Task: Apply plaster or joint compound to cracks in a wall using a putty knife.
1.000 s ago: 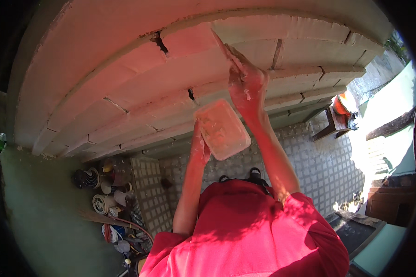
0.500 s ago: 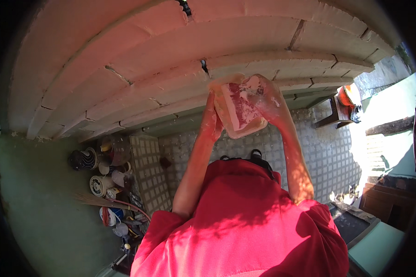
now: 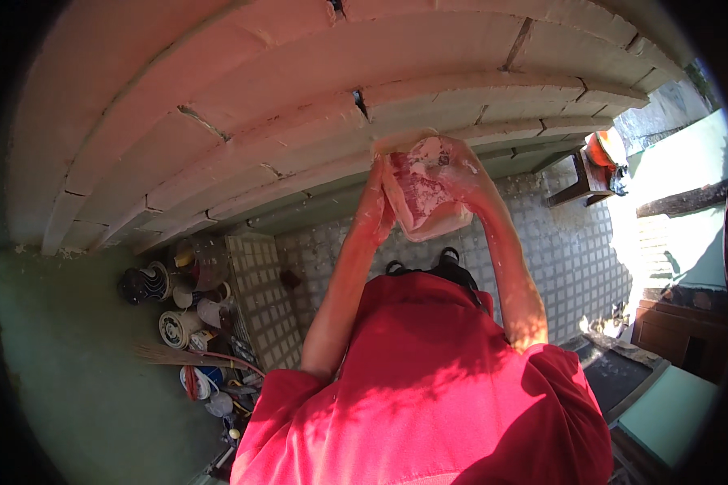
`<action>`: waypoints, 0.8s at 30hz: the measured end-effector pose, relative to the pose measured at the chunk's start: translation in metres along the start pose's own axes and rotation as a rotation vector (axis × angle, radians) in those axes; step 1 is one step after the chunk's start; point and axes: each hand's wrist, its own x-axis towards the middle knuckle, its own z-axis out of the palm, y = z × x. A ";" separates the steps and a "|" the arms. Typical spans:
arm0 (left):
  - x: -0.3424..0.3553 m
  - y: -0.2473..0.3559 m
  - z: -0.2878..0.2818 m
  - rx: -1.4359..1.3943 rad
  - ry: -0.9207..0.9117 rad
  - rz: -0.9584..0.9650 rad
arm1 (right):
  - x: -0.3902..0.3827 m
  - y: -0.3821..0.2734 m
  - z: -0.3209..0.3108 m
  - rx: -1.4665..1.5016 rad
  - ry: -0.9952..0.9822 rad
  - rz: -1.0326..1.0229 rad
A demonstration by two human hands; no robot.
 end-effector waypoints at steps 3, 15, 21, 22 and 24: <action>-0.007 0.007 0.003 0.044 -0.006 -0.039 | -0.002 -0.006 0.005 0.079 0.021 0.152; -0.016 0.002 0.005 0.068 0.030 -0.088 | -0.027 -0.050 -0.014 0.209 0.082 0.266; -0.014 0.002 0.006 0.088 0.017 -0.082 | -0.027 -0.055 -0.003 -0.107 0.061 0.094; -0.012 0.000 0.007 0.090 0.014 -0.087 | -0.027 -0.062 0.003 -0.433 0.081 0.080; -0.009 -0.003 0.008 0.067 -0.023 -0.076 | -0.030 -0.056 0.009 -0.388 0.111 0.033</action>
